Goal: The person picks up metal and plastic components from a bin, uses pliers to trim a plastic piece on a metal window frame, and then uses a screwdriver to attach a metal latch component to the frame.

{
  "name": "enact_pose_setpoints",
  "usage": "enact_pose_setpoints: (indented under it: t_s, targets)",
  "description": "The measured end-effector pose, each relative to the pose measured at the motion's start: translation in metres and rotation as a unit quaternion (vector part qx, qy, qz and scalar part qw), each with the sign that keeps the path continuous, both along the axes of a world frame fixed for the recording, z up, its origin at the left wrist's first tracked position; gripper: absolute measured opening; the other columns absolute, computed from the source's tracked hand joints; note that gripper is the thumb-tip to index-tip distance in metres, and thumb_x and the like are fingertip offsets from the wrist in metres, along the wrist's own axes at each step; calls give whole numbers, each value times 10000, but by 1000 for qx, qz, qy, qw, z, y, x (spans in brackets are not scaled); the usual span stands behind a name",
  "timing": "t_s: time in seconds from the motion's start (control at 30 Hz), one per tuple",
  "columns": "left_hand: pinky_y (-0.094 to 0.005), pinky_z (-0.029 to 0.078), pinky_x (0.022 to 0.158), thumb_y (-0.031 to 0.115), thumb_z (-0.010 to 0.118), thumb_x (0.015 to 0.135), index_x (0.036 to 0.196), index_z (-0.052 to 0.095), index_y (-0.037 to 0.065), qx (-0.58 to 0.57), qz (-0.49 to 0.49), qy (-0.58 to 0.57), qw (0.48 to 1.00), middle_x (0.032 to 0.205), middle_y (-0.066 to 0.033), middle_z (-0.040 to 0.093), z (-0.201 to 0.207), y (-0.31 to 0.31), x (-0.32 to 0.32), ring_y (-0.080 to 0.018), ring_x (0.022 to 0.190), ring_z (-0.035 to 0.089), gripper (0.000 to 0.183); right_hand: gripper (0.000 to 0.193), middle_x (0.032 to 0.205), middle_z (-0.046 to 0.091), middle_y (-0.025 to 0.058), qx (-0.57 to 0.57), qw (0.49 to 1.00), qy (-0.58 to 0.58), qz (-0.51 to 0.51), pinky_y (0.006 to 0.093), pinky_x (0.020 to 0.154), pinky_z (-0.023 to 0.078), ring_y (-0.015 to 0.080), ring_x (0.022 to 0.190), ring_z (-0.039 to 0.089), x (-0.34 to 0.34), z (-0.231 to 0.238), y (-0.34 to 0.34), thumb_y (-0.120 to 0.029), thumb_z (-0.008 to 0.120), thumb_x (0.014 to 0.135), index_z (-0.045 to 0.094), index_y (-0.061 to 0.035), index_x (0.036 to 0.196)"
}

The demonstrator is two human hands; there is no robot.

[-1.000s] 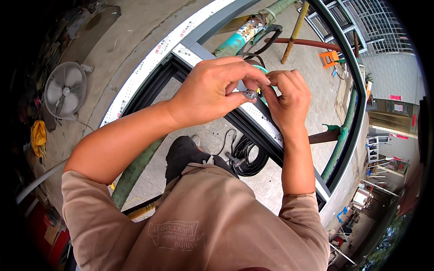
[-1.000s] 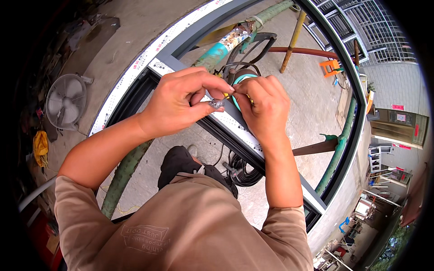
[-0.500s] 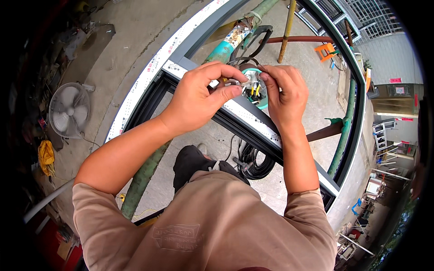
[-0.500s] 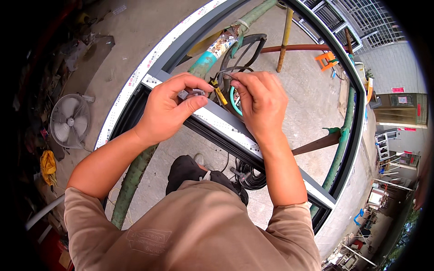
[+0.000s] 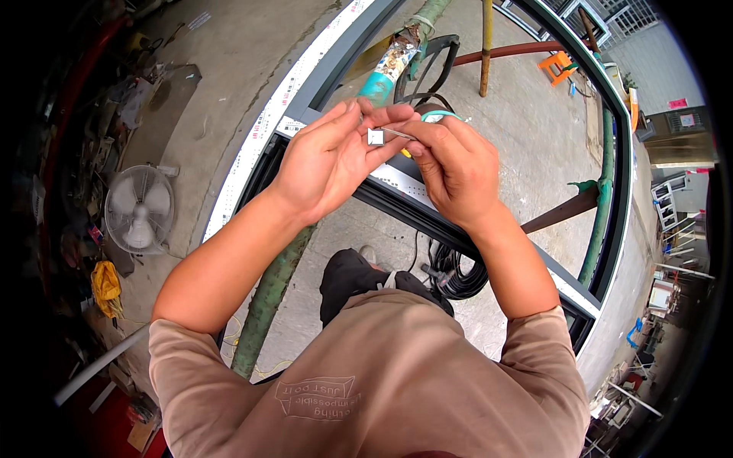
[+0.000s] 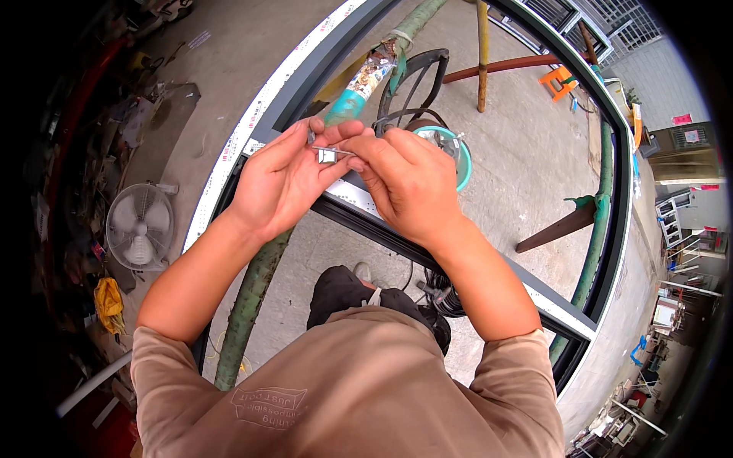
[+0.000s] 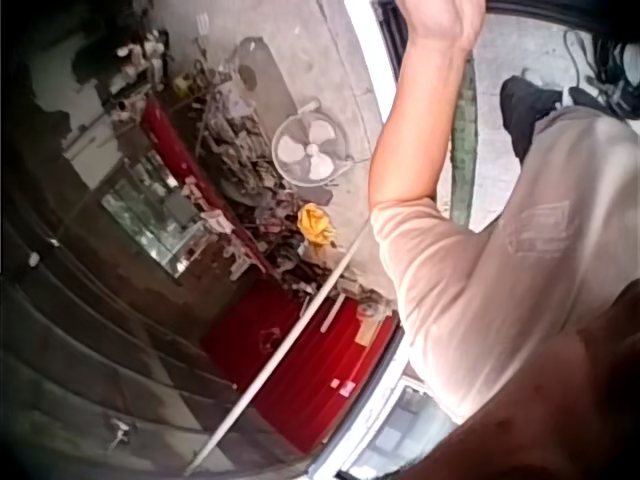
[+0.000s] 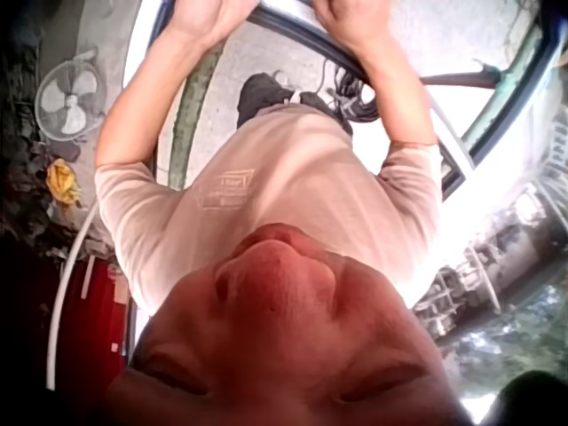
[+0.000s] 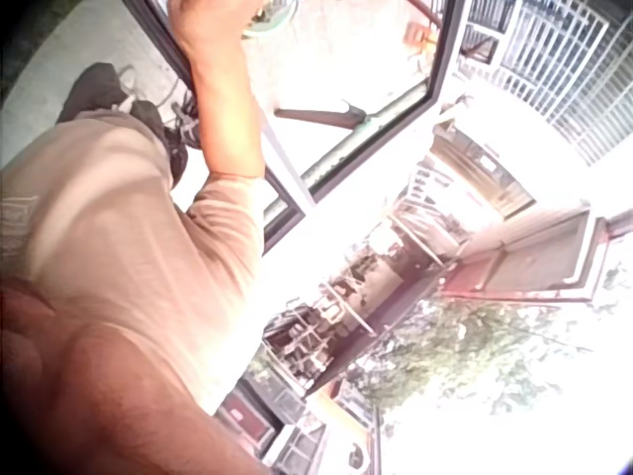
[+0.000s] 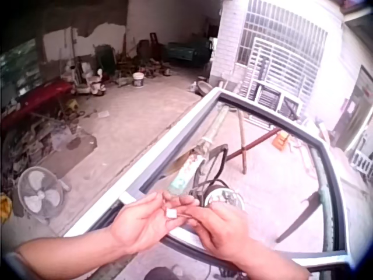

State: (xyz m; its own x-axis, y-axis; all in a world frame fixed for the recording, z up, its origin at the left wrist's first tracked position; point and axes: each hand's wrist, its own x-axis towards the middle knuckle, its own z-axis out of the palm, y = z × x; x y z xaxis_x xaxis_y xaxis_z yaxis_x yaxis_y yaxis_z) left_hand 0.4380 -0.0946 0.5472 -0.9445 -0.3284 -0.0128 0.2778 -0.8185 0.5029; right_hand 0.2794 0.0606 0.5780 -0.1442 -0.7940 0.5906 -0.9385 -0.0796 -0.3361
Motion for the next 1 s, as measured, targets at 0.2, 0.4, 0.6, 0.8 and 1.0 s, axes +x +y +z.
enact_pose_setpoints:
  t_s: [0.2,0.4,0.6,0.8,1.0]
  targets:
    - [-488,478,1222,324,367,1253,1339,588,79,9,-79,45,996,1532,-181,610,-10,2,2,-316,1443,566,341,370,899,720,63,18,991,-124,55,380,621,560,233,730,733,8,-5,-4,-191,919,881,792,-136,1224]
    - [-470,487,1234,260,425,1240,1355,543,84,-35,-50,22,998,1502,-175,612,-7,4,3,-278,1413,595,241,282,937,755,91,72,978,-192,35,370,668,554,226,744,712,-3,-8,-3,-138,869,955,802,-60,1217]
    - [-442,511,1259,52,576,1162,1330,476,94,-196,7,-37,980,1538,-209,593,1,8,1,-279,1459,605,200,205,1128,818,114,103,892,-431,89,320,843,584,139,909,738,-12,-14,0,-126,751,1091,782,39,1209]
    - [-434,538,1226,-73,652,1079,1254,450,106,-268,29,-33,962,1577,-232,577,3,12,2,-289,1455,616,322,238,1238,821,120,129,797,-580,111,298,935,600,111,1036,737,-15,-5,2,-148,683,1150,781,63,1200]
    - [-430,543,1180,-118,658,1046,1164,448,109,-337,81,-68,936,1478,-235,652,4,11,2,-257,1370,651,332,240,958,789,8,165,818,-546,71,256,809,548,62,909,673,-15,-4,4,-205,725,1133,806,21,1136]
